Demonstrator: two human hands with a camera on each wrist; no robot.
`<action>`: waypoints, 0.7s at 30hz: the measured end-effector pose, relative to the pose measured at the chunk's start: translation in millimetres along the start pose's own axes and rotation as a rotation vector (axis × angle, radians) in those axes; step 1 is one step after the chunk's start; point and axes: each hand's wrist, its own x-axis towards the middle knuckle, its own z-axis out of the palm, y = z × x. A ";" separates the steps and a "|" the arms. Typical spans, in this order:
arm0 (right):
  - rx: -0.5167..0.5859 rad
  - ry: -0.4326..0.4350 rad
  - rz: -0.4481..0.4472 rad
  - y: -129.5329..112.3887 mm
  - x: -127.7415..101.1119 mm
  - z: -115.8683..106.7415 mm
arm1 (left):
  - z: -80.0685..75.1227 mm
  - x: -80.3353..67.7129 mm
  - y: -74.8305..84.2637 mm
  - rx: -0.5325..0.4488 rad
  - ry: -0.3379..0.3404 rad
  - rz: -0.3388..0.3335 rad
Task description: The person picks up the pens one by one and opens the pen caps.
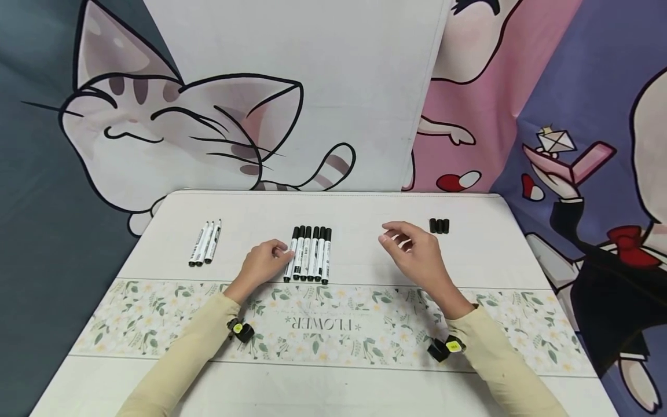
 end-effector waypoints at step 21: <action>-0.011 -0.020 0.031 6.5 -5.3 -1.7 | -1.1 2.2 3.9 -0.009 0.019 -0.046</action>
